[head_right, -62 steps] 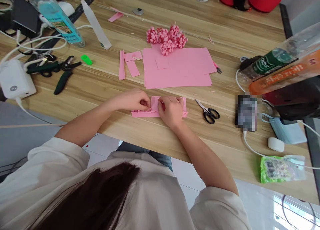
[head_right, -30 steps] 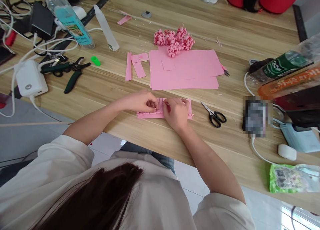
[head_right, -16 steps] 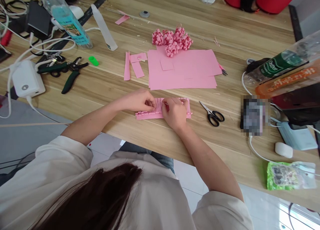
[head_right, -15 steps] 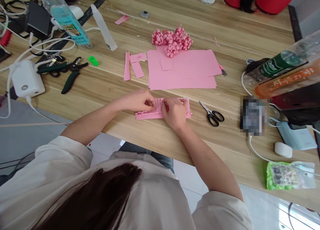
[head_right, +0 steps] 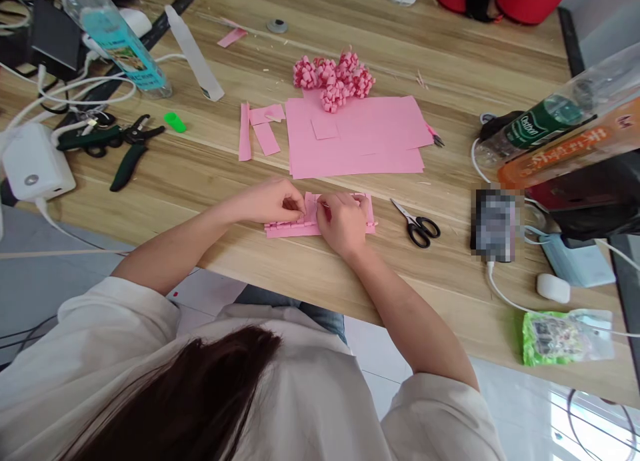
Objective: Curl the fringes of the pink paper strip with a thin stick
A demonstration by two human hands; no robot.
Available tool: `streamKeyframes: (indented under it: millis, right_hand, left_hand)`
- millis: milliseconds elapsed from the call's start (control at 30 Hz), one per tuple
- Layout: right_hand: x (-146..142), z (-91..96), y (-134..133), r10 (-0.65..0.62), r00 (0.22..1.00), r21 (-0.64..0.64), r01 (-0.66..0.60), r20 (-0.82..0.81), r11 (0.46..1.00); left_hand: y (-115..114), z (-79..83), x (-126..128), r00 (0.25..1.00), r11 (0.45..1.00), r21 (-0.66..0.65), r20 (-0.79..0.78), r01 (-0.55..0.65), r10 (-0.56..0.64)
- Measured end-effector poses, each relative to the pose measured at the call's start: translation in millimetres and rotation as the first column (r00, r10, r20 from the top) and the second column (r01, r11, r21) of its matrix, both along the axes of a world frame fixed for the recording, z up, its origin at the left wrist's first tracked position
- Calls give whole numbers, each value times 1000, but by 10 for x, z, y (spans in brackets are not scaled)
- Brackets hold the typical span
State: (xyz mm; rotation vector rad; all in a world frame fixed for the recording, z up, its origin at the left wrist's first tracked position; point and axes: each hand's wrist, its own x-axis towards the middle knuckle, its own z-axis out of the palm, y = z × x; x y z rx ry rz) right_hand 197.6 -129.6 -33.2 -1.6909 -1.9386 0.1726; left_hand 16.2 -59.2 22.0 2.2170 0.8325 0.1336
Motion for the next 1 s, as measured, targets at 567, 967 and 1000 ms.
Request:
streamKeyframes:
  millis: [567, 967, 1000]
  right_hand:
    - [-2, 13, -1, 1, 1000, -8, -1, 0, 1000]
    - [7, 4, -4, 2, 1000, -10, -2, 3, 1000]
    - [8, 4, -5, 4, 1000, -9, -4, 3, 1000]
  left_hand:
    - [19, -44, 6, 1000, 990, -137, 15, 25, -23]
    - [-26, -17, 21, 995, 988, -150, 88, -34, 48]
    - [-29, -28, 23, 994, 988, -149, 93, -40, 54]
